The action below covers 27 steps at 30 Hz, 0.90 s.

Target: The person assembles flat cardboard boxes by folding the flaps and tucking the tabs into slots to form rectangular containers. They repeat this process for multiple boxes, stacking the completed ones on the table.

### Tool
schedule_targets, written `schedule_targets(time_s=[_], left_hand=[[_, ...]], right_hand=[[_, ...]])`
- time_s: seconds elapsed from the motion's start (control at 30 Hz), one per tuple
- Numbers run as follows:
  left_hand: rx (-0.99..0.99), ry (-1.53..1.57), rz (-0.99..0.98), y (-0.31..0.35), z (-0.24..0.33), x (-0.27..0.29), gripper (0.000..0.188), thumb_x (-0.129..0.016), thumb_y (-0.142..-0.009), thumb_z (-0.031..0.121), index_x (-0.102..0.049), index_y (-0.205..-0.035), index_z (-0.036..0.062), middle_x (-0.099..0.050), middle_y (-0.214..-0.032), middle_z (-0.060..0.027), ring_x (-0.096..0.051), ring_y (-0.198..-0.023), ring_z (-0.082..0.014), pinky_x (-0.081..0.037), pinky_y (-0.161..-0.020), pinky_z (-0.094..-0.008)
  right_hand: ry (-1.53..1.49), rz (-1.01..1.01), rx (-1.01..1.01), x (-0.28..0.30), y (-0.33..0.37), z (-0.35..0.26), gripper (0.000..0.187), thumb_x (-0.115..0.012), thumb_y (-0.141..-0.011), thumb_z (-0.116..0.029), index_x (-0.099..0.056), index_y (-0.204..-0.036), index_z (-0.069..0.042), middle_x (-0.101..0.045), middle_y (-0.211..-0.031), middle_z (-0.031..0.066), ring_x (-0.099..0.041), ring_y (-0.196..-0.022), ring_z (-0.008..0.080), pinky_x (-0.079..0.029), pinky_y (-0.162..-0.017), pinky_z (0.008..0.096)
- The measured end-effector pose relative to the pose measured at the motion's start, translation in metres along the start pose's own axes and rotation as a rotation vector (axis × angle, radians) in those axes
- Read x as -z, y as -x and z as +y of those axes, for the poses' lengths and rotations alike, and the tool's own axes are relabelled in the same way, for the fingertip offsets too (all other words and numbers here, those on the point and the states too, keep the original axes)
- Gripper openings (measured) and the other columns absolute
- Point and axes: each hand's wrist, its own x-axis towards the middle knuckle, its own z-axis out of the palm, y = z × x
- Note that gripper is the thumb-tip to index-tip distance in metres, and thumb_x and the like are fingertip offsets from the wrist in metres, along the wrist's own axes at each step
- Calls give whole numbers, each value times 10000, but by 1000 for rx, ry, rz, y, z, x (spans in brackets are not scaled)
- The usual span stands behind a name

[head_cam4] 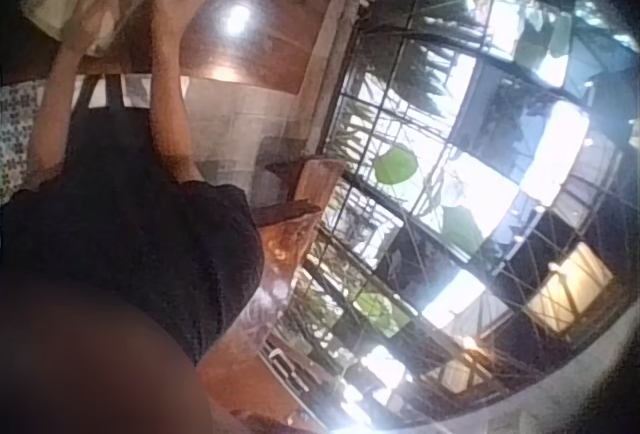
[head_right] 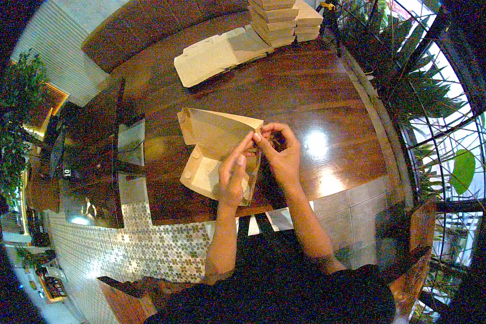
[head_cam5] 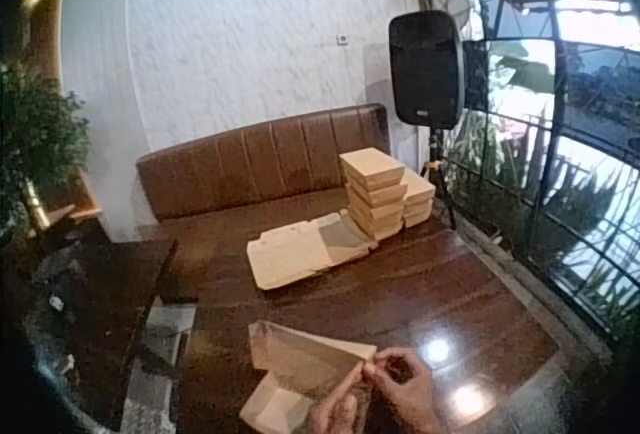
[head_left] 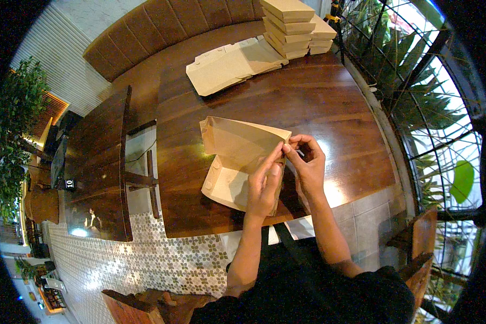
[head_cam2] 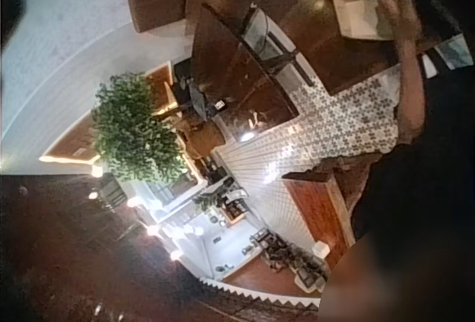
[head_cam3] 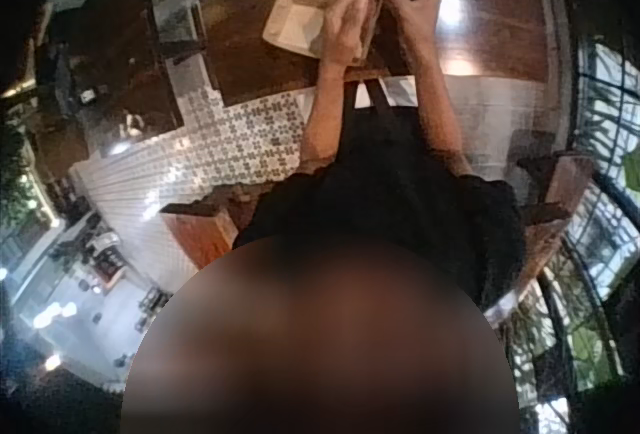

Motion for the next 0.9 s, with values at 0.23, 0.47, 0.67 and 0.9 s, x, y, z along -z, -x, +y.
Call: schedule_targets(time_s=[0.23, 0.47, 0.67, 0.9], left_hand=[[5, 92, 43, 4, -4, -3, 616, -447, -1120, 415, -469, -1543, -32, -632, -1446, -201, -569, -1369, -310, -364, -1199, -398], [55, -447, -34, 15, 16, 26, 431, -624, -1068, 329, -639, -1391, 44, -698, -1366, -174, -681, -1193, -235, -503, -1036, -391], [-123, -460, 567, 11, 33, 78, 236, -742, -997, 192, -762, -1170, 33, -735, -1231, -111, -682, -1088, -182, -544, -909, -344], [99, -312, 552, 10, 25, 73, 262, -765, -997, 170, -748, -1142, -47, -725, -1155, -120, -685, -1045, -184, -555, -929, -333]], right_hand=[[35, -63, -37, 5, -5, -6, 355, -833, -938, -177, -685, -1232, -44, -732, -1155, 61, -685, -1069, 156, -542, -954, 312], [183, -78, 71, 17, -8, -7, 346, -540, -1030, 30, -686, -1339, -25, -719, -1208, 42, -661, -1082, 131, -511, -987, 287], [91, -123, -54, 36, -22, -9, 394, -493, -1037, 25, -672, -1379, -53, -700, -1128, 6, -654, -1021, 99, -524, -901, 263], [78, -5, 11, 15, -19, -18, 492, -658, -963, -39, -569, -1447, -60, -650, -1365, 111, -598, -1294, 219, -484, -1108, 378]])
